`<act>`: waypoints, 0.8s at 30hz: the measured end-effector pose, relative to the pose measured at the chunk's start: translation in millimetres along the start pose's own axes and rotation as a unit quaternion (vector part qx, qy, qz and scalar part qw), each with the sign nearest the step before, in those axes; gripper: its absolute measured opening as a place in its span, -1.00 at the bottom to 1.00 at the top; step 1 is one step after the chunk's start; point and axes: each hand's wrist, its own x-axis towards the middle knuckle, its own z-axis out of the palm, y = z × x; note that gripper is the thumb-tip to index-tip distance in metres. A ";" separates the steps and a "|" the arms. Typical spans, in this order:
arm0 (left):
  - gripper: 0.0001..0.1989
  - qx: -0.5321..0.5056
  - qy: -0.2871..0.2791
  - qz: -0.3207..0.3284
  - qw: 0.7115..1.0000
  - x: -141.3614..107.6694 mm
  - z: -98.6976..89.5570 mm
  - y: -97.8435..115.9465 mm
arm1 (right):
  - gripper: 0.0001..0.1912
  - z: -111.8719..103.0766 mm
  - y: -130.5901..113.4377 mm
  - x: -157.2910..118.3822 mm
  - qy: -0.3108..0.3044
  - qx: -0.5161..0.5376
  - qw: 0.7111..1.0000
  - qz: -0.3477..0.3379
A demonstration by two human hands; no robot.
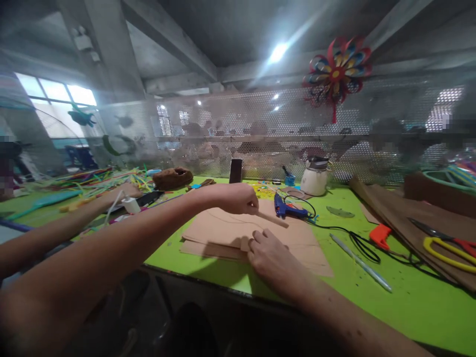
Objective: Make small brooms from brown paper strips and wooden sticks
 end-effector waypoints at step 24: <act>-0.74 -0.312 0.086 -0.090 0.942 -16.7 132.7 -19.3 | -0.78 11.7 -13.9 -9.7 -0.027 0.121 0.977 0.176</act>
